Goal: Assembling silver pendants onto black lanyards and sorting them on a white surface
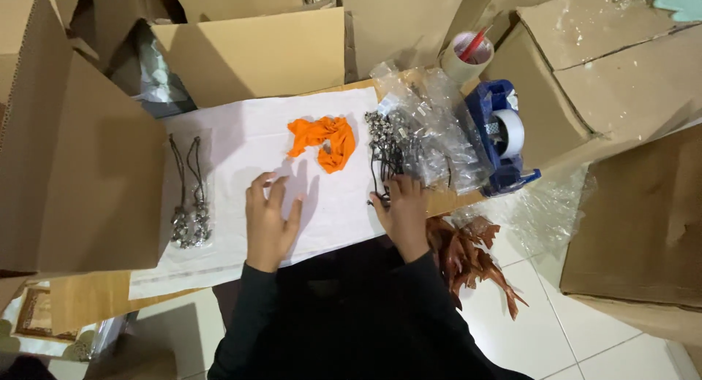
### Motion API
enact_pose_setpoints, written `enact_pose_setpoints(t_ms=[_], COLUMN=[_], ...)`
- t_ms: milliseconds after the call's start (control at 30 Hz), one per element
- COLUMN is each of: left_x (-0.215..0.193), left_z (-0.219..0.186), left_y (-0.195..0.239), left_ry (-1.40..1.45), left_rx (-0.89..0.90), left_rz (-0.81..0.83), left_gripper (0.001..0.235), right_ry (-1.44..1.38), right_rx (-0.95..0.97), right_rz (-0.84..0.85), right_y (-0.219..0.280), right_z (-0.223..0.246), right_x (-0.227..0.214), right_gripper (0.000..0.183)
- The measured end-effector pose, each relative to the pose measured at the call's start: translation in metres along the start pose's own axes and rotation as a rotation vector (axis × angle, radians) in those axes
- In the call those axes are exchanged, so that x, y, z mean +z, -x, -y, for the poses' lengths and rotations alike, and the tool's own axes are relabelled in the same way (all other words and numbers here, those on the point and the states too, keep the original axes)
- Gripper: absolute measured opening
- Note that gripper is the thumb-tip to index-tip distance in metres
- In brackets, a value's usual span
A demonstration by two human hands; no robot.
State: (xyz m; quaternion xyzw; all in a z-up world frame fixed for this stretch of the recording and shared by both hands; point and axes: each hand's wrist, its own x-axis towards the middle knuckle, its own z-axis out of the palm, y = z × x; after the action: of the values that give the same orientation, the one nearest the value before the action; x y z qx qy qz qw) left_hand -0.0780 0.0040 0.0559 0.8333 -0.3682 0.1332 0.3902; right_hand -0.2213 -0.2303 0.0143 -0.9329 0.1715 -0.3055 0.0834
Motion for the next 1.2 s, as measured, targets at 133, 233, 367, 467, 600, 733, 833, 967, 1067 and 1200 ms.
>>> enact_pose_setpoints(t_ms=[133, 233, 367, 467, 600, 733, 833, 967, 1067, 1200], left_x=[0.008, 0.006, -0.004, -0.005, -0.011, -0.012, -0.015, -0.024, -0.029, -0.035], left_z=[-0.008, -0.010, -0.011, -0.007, -0.012, -0.013, -0.017, -0.024, -0.026, -0.030], left_y=[0.005, 0.009, 0.009, 0.011, 0.012, 0.015, 0.015, 0.015, 0.017, 0.019], left_ry=[0.065, 0.101, 0.120, 0.134, 0.169, 0.211, 0.236, 0.264, 0.288, 0.366], left_rx=[-0.050, -0.068, -0.100, -0.105, -0.093, -0.086, -0.067, -0.077, -0.096, -0.141], left_rz=[0.076, 0.094, 0.111, 0.090, 0.097, 0.098, 0.096, 0.111, 0.108, 0.133], left_gripper=[0.035, 0.033, 0.031, 0.033, 0.033, 0.033, 0.033, 0.032, 0.033, 0.033], right_ry=[0.057, 0.034, -0.110, -0.377, -0.423, -0.656, -0.927, -1.128, -1.155, -1.257], right_rx=[0.141, 0.184, 0.228, 0.294, 0.330, 0.276, 0.258, 0.183, 0.049, -0.073], right_rz=[0.018, 0.008, -0.054, -0.164, -0.201, -0.351, -0.384, -0.333, -0.306, -0.074], right_y=[-0.001, 0.004, 0.001, -0.010, -0.026, -0.042, -0.064, -0.083, -0.080, -0.083], right_z=[0.011, 0.002, -0.004, 0.001, -0.003, -0.001, 0.003, 0.028, 0.019, 0.027], right_x=[0.007, 0.017, 0.008, -0.008, -0.023, -0.021, -0.030, -0.066, -0.062, -0.064], right_gripper=[0.018, 0.014, 0.008, 0.006, 0.011, 0.009, 0.004, 0.007, 0.012, 0.032])
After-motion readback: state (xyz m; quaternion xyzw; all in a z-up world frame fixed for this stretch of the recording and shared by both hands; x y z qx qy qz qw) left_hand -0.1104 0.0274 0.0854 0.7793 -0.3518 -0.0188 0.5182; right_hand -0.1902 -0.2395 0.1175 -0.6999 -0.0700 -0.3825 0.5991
